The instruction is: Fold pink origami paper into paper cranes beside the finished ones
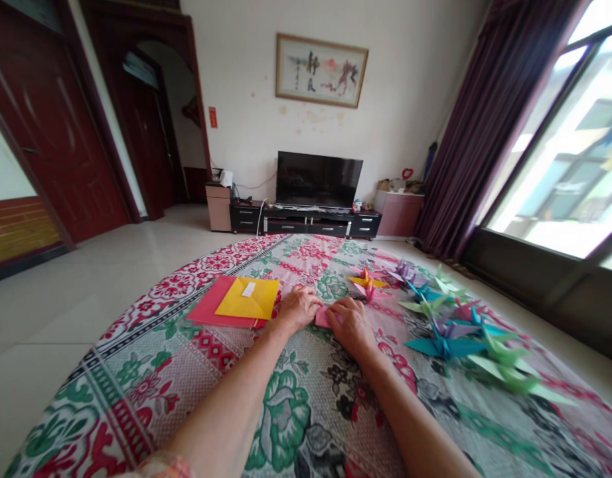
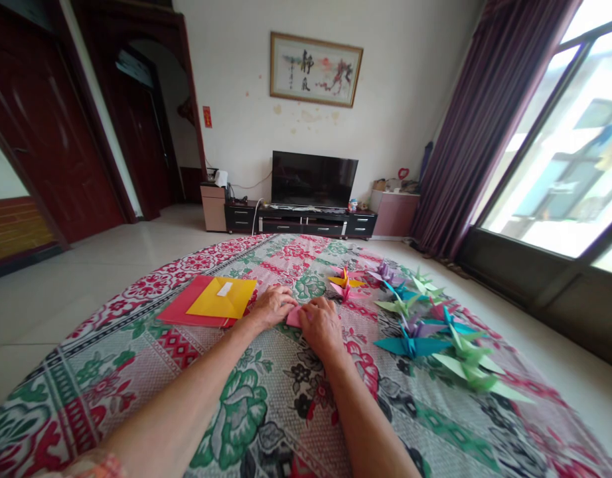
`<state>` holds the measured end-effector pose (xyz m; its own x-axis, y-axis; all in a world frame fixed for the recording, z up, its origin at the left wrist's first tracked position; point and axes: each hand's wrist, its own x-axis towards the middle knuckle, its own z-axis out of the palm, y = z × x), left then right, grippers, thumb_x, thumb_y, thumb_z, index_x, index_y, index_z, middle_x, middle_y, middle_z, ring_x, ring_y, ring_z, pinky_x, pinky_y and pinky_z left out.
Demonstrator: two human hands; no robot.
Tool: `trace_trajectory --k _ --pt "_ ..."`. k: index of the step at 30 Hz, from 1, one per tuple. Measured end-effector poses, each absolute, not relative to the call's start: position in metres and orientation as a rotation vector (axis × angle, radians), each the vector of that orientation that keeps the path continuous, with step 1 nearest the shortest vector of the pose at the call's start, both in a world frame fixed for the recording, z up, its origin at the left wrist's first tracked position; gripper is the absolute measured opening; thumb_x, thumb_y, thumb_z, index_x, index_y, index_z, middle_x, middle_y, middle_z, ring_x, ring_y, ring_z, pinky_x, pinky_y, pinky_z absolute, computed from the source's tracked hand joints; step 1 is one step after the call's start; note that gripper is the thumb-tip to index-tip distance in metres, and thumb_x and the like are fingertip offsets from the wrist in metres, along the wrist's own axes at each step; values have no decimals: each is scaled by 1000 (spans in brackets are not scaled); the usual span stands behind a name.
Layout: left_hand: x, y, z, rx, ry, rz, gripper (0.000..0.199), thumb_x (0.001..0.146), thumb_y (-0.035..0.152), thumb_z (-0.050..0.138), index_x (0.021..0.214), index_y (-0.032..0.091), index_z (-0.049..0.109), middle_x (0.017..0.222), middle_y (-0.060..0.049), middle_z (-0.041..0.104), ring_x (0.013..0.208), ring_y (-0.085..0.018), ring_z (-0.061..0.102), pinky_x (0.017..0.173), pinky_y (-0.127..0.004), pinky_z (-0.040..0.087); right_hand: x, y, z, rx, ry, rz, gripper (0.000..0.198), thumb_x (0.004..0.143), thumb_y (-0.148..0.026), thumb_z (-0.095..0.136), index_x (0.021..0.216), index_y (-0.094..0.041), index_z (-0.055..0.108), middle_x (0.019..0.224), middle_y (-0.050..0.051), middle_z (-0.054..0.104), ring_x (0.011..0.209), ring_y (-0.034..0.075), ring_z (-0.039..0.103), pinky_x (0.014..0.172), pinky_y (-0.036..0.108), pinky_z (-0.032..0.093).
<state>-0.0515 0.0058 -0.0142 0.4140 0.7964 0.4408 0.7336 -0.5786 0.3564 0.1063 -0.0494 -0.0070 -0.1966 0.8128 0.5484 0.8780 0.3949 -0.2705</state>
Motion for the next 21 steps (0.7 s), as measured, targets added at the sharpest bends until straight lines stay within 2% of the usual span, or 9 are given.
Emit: trace_trajectory --k 3,7,14,17,19,21 --pt "-51 5 -14 2555 1384 877 19 76 25 54 85 26 71 99 -2 62 94 -17 52 87 -29 39 105 -52 -3 -1355 -2077 -175 22 80 -20 48 91 -21 67 102 7 58 96 21 47 86 32 36" --pt "-49 5 -15 2551 1372 927 19 76 23 54 83 24 71 97 -4 63 95 -18 53 88 -30 39 104 -48 -6 -1258 -2169 -40 29 80 -10 43 94 -21 66 93 5 61 87 17 51 81 28 39" --pt "-51 0 -3 2323 1489 941 20 72 17 54 83 22 70 93 -1 66 91 -14 56 88 -25 40 107 -38 -16 -1218 -2150 82 31 78 -8 44 95 -22 66 92 4 59 86 15 53 79 26 40" --pt "-57 -6 16 2067 1565 799 24 70 16 51 85 21 69 77 0 68 70 -11 59 67 -20 45 108 -38 -17 -1227 -2145 86 29 80 -10 44 93 -22 67 92 5 59 86 15 53 79 25 40" --pt "-60 -11 26 1885 1527 534 23 69 21 51 83 17 69 60 0 64 47 -9 52 48 -20 41 108 -39 -17 -1231 -2139 82 29 80 -10 43 93 -22 67 92 4 59 86 15 53 80 25 40" --pt "-62 -16 32 1739 1495 359 21 67 22 53 79 12 68 48 1 57 35 -7 42 38 -18 33 107 -39 -18 -1233 -2132 78 29 80 -11 43 93 -22 66 91 4 59 86 14 53 79 25 40"
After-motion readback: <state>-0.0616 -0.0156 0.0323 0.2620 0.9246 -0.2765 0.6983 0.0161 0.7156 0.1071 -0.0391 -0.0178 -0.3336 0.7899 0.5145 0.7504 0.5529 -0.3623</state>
